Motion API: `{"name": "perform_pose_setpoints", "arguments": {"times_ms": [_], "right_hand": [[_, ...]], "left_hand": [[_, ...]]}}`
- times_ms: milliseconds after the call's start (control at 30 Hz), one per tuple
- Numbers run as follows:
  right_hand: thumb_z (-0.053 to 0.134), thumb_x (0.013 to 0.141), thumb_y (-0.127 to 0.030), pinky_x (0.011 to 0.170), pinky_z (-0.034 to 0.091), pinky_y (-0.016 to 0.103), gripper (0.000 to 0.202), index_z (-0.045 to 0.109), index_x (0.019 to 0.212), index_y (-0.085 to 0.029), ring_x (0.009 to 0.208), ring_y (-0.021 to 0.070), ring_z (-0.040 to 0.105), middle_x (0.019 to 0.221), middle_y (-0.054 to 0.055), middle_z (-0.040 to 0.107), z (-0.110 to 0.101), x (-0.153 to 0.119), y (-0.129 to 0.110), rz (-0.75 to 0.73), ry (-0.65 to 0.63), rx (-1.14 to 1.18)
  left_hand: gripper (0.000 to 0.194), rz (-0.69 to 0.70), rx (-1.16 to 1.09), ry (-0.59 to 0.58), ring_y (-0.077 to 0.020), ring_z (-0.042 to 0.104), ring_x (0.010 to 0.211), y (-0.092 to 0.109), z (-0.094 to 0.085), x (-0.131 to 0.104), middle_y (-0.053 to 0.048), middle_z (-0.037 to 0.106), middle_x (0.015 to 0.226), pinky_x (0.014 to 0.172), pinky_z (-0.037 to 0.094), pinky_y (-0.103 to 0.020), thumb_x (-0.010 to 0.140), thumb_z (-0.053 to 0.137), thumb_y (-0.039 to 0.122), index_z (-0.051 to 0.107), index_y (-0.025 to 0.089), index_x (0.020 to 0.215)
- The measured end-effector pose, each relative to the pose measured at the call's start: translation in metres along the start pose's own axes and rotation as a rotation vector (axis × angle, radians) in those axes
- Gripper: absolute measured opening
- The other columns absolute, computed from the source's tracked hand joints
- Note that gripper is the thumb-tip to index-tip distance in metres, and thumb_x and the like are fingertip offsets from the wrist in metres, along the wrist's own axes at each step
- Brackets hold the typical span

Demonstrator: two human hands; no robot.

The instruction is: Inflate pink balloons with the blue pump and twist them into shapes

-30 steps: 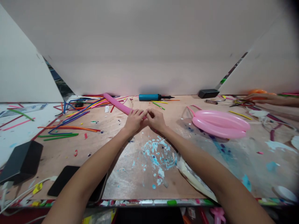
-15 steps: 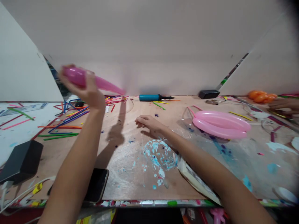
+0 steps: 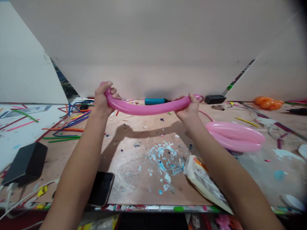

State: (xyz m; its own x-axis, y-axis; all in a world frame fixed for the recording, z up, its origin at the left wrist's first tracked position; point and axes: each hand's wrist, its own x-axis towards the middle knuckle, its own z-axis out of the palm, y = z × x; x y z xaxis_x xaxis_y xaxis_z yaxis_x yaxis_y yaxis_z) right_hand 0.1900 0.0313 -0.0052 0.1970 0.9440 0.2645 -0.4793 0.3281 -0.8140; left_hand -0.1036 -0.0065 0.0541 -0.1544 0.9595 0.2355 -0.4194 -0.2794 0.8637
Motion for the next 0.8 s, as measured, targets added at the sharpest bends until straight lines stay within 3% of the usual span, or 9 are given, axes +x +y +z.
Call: {"name": "perform_pose_setpoints", "arguments": {"times_ms": [100,167,233,333,467,567,800], "right_hand": [[0.072,0.072,-0.046,0.049,0.049,0.025,0.035,0.047,0.075,-0.022,0.047,0.0094,0.05,0.057,-0.006,0.049,0.008,-0.014,-0.002,0.105,-0.048,-0.032],[0.076,0.069,-0.045,0.042,0.042,0.024,0.037,0.05,0.076,-0.021,0.044,0.0096,0.047,0.055,-0.006,0.05,0.019,-0.03,0.001,0.16,-0.238,-0.245],[0.077,0.07,-0.05,0.041,0.039,0.024,0.041,0.05,0.076,-0.02,0.044,0.0103,0.047,0.054,-0.005,0.05,0.029,-0.044,0.003,0.116,-0.434,-0.509],[0.065,0.078,-0.063,0.043,0.037,0.023,0.046,0.048,0.074,-0.02,0.046,0.0097,0.046,0.054,-0.003,0.05,0.036,-0.056,0.003,0.038,-0.597,-0.763],[0.041,0.088,-0.071,0.045,0.034,0.023,0.054,0.048,0.072,-0.019,0.049,0.0106,0.045,0.056,-0.001,0.049,0.038,-0.06,0.0,0.037,-0.664,-0.848],[0.034,0.091,-0.07,0.048,0.033,0.024,0.058,0.053,0.075,-0.018,0.052,0.0112,0.044,0.056,-0.001,0.047,0.039,-0.061,-0.003,-0.032,-0.714,-0.877],[0.043,0.089,-0.068,0.058,0.033,0.025,0.057,0.065,0.081,-0.017,0.06,0.0114,0.046,0.065,0.0,0.054,0.042,-0.063,-0.006,-0.149,-0.78,-0.969]], "left_hand": [[0.029,-0.127,0.06,-0.164,-0.0045,0.041,0.039,-0.01,0.007,-0.007,0.01,0.039,0.053,0.046,0.039,-0.019,0.067,0.068,0.031,0.045,0.021,0.08],[0.032,-0.178,0.111,-0.254,-0.0054,0.043,0.041,-0.019,0.017,-0.014,0.009,0.044,0.054,0.044,0.039,-0.019,0.065,0.072,0.03,0.047,0.021,0.084],[0.035,-0.189,0.168,-0.306,-0.0062,0.045,0.042,-0.028,0.025,-0.02,0.008,0.046,0.054,0.043,0.039,-0.018,0.065,0.075,0.029,0.05,0.02,0.088],[0.037,-0.232,0.25,-0.352,-0.0068,0.048,0.046,-0.037,0.031,-0.026,0.005,0.051,0.058,0.045,0.043,-0.02,0.067,0.078,0.035,0.054,0.017,0.088],[0.04,-0.227,0.392,-0.455,-0.0089,0.053,0.051,-0.039,0.031,-0.03,0.002,0.053,0.062,0.05,0.047,-0.023,0.068,0.08,0.043,0.057,0.014,0.081],[0.044,-0.16,0.506,-0.524,-0.0102,0.053,0.051,-0.04,0.031,-0.03,0.001,0.055,0.063,0.05,0.046,-0.024,0.069,0.079,0.045,0.06,0.014,0.093],[0.045,-0.105,0.693,-0.595,-0.0115,0.057,0.059,-0.036,0.033,-0.035,-0.001,0.06,0.076,0.057,0.048,-0.024,0.075,0.072,0.049,0.059,0.018,0.104]]}}
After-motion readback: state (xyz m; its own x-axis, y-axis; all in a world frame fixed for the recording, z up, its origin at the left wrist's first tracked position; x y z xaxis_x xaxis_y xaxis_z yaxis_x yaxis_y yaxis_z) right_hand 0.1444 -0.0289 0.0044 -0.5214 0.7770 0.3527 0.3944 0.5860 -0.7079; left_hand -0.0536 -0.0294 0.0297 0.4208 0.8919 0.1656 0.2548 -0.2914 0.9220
